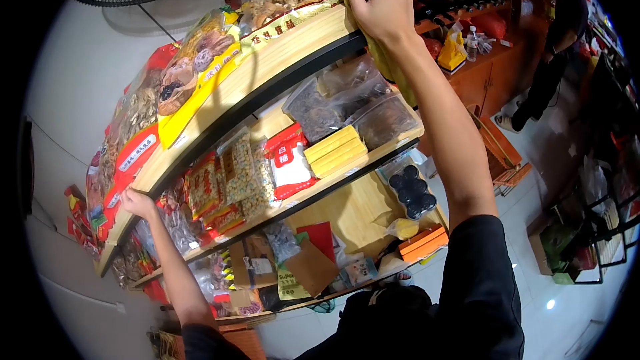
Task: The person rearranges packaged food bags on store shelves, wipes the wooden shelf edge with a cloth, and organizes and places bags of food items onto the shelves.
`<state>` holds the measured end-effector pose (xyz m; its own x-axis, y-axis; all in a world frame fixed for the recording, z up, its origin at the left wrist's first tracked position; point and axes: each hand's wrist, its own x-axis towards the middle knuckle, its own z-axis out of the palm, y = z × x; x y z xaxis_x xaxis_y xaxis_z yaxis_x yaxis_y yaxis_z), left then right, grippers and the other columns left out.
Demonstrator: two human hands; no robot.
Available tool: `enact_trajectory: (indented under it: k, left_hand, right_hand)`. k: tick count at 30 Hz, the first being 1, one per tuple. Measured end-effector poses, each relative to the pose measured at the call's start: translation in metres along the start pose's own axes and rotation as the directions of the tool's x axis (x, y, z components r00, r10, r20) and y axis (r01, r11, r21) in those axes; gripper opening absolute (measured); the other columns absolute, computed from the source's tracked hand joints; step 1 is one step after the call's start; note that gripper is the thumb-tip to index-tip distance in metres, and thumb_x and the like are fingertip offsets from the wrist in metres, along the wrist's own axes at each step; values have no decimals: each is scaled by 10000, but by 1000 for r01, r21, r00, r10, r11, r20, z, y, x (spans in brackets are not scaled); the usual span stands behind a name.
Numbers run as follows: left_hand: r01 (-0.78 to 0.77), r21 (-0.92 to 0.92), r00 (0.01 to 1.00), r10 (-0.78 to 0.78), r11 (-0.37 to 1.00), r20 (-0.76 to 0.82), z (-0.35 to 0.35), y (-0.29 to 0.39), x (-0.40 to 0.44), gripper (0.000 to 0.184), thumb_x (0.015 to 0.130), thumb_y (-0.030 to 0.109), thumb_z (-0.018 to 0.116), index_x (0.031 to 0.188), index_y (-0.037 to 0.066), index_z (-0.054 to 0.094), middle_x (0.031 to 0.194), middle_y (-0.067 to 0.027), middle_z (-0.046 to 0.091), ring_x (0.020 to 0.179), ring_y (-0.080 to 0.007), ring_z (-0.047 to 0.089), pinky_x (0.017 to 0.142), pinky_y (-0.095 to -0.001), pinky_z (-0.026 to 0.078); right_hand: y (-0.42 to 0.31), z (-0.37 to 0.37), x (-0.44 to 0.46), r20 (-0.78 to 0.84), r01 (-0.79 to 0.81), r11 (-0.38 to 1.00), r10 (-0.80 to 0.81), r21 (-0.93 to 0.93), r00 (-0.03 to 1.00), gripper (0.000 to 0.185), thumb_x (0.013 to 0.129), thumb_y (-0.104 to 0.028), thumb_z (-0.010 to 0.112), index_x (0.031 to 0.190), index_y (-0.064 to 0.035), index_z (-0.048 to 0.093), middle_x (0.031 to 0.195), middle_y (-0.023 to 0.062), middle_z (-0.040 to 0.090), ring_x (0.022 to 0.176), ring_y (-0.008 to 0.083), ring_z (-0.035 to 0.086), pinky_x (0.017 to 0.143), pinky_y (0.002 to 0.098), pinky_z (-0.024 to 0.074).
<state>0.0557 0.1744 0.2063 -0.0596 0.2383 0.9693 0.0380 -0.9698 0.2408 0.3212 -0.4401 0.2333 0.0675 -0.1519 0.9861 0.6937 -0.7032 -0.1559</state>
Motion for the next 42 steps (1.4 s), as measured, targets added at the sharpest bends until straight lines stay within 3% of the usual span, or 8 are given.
enact_trajectory:
  k: [12,31,33,35,37,39,41,42]
  left_hand:
    - [-76,22,997,76,997,13,0,15,0,254,825,85,460,868,-72,655,812,-213,638,784,-378,593,767,-461,444]
    - [-142,132,990,143,981,6,-1,17,-2,185,832,95,502,797,-38,626,821,-184,609,813,-376,554,758,-479,407]
    - [-129,134,991,130,983,-1,-2,19,-1,185,833,97,504,798,-36,628,826,-182,611,814,-373,555,757,-479,407]
    - [-128,140,991,133,982,-29,0,20,-2,186,830,99,512,785,-35,632,797,-185,608,780,-370,557,731,-476,410]
    - [-163,141,986,165,977,-7,0,13,0,191,821,94,510,761,-42,630,748,-197,599,733,-374,560,701,-477,417]
    - [-140,109,990,143,984,-21,2,9,0,198,812,88,506,757,-50,636,727,-210,603,702,-381,565,682,-478,425]
    - [-175,138,983,180,975,-24,1,7,1,218,806,86,508,810,-59,670,757,-224,631,731,-392,592,701,-471,448]
    - [-155,113,987,158,981,-18,1,6,1,224,808,92,510,820,-57,677,761,-224,635,740,-391,597,711,-471,452]
  right_hand:
    - [0,-2,1,55,7,999,-5,-47,999,156,876,-193,541,840,-64,618,778,72,615,782,250,580,811,368,389]
    - [4,0,-1,156,-31,995,46,-92,987,268,943,-303,476,951,-87,635,908,101,660,958,307,592,856,447,398]
    - [6,2,-2,111,29,987,-12,-155,994,197,919,-237,560,877,-49,601,816,75,637,818,249,597,796,386,426]
    - [12,3,-4,160,-39,985,66,-168,985,264,945,-285,484,965,-74,641,884,139,651,912,327,602,827,438,432]
    - [15,5,-4,140,-16,990,36,-143,990,289,940,-301,465,961,-78,647,887,160,659,917,366,602,824,470,431]
    - [20,8,-4,63,60,982,-49,-179,997,213,914,-236,545,898,-42,631,819,127,654,820,308,612,774,409,449]
    - [-19,-6,2,34,-50,997,52,-66,998,176,865,-161,513,740,-45,554,734,136,583,772,324,549,748,436,396]
    - [-21,-8,1,54,-46,996,50,-72,997,195,892,-176,491,761,-43,548,770,154,589,807,346,550,763,454,404]
